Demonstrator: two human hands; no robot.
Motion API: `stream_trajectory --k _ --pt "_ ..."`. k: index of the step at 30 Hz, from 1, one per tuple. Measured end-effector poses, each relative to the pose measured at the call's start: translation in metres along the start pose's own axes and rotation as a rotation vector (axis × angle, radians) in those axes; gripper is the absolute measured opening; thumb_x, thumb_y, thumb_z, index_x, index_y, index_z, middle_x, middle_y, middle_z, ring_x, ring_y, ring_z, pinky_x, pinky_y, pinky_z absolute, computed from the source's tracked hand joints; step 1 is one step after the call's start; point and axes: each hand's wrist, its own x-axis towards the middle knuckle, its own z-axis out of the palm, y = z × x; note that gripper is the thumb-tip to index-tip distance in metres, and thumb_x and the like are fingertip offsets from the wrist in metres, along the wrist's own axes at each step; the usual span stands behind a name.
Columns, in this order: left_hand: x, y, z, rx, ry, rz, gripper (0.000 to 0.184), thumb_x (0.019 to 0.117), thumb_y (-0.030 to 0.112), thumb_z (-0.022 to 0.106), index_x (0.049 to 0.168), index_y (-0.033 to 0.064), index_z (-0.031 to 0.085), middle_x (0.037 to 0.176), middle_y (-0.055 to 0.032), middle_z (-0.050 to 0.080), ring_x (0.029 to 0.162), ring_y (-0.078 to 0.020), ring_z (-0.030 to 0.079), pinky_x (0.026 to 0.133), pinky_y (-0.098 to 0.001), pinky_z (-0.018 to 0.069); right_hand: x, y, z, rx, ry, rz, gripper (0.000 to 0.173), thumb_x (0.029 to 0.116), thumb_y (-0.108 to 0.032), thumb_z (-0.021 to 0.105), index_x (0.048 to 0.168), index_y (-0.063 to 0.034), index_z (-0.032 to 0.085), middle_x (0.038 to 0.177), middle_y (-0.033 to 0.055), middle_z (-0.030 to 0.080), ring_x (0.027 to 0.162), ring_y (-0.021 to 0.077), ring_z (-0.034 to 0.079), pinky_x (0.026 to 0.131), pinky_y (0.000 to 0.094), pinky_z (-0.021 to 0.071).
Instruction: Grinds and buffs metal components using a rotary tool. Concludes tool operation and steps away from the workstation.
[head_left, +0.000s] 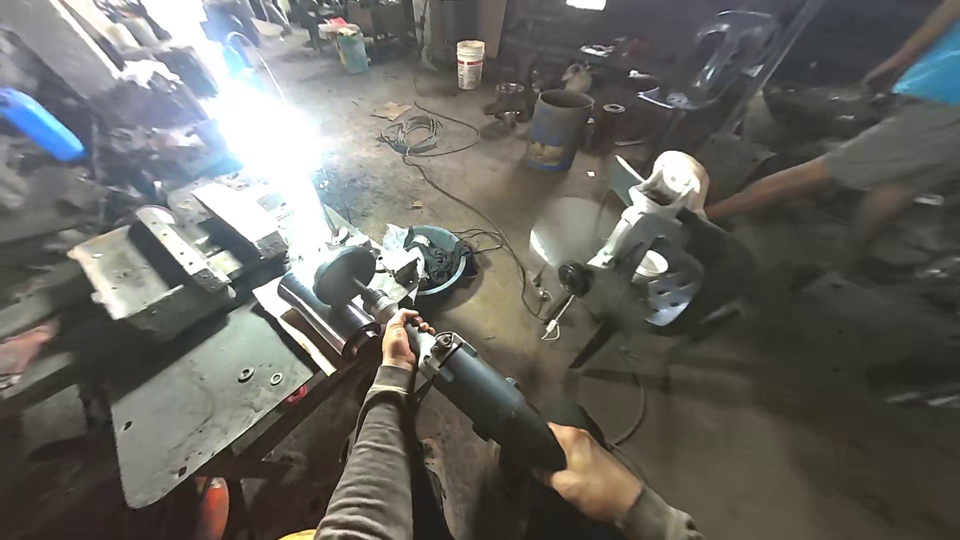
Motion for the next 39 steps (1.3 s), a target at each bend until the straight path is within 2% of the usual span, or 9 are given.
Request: stream_trajectory --k 6,8,19,24,32,35,39 --pt "0.004 -0.005 0.002 0.023 0.02 -0.013 0.022 0.1018 0.012 0.041 0.081 0.0093 0.049 0.059 -0.0039 0.052 0.049 -0.0174 0.056 0.053 -0.0339 0.0558 0.0 0.003 -0.002 0.012 0.012 -0.003 0.048 0.077 -0.04 0.081 0.117 -0.0155 0.07 0.104 0.0043 0.075 0.1 0.0192 0.072 0.092 0.0507 0.0584" --pt "0.0 -0.003 -0.002 0.029 0.01 0.009 0.022 0.1015 0.013 0.042 0.081 0.0095 0.049 0.059 -0.0039 0.051 0.049 -0.0179 0.056 0.054 -0.0354 0.0563 -0.002 0.003 -0.002 -0.004 -0.002 -0.012 0.05 0.0781 -0.04 0.081 0.12 -0.0147 0.07 0.105 0.0053 0.075 0.102 0.0203 0.072 0.093 0.0511 0.058" --pt "-0.045 0.013 -0.028 -0.098 0.013 0.089 0.028 0.1007 0.012 0.037 0.075 0.0115 0.049 0.054 0.0001 0.048 0.046 -0.0144 0.055 0.053 -0.0337 0.0567 -0.01 -0.004 -0.005 -0.128 -0.11 -0.072 0.046 0.0856 -0.04 0.074 0.122 -0.0133 0.065 0.101 0.0112 0.072 0.098 0.0299 0.071 0.085 0.057 0.057" --pt "-0.054 0.012 -0.043 -0.119 0.006 0.11 0.034 0.1031 0.014 0.033 0.073 0.0122 0.049 0.054 0.0001 0.051 0.047 -0.015 0.057 0.054 -0.0338 0.0576 -0.011 -0.007 -0.005 -0.179 -0.141 -0.094 0.045 0.0858 -0.037 0.074 0.123 -0.0144 0.063 0.097 0.0116 0.072 0.095 0.0315 0.071 0.082 0.0583 0.0567" --pt "-0.041 0.01 -0.023 -0.064 -0.007 0.096 0.036 0.1037 0.015 0.032 0.072 0.0117 0.049 0.053 -0.0008 0.05 0.047 -0.0157 0.057 0.054 -0.0337 0.0572 -0.011 -0.001 -0.002 -0.119 -0.084 -0.069 0.046 0.0837 -0.04 0.075 0.12 -0.014 0.065 0.1 0.0098 0.073 0.096 0.0283 0.072 0.083 0.0567 0.0575" --pt "-0.031 0.005 -0.011 -0.015 0.006 0.077 0.031 0.1048 0.016 0.035 0.077 0.011 0.049 0.055 -0.0015 0.051 0.048 -0.0164 0.057 0.053 -0.0345 0.0573 -0.011 0.0 -0.003 -0.079 -0.059 -0.039 0.046 0.0821 -0.041 0.076 0.119 -0.0141 0.066 0.1 0.0085 0.073 0.097 0.0264 0.072 0.085 0.0554 0.0579" --pt "-0.013 -0.005 -0.004 0.063 0.025 0.041 0.024 0.1012 0.015 0.042 0.079 0.0118 0.05 0.059 -0.0019 0.051 0.05 -0.0171 0.055 0.055 -0.0362 0.0554 -0.01 0.006 -0.004 -0.033 -0.02 -0.027 0.048 0.0804 -0.04 0.077 0.12 -0.0136 0.068 0.103 0.0071 0.074 0.101 0.0241 0.072 0.09 0.0538 0.0579"
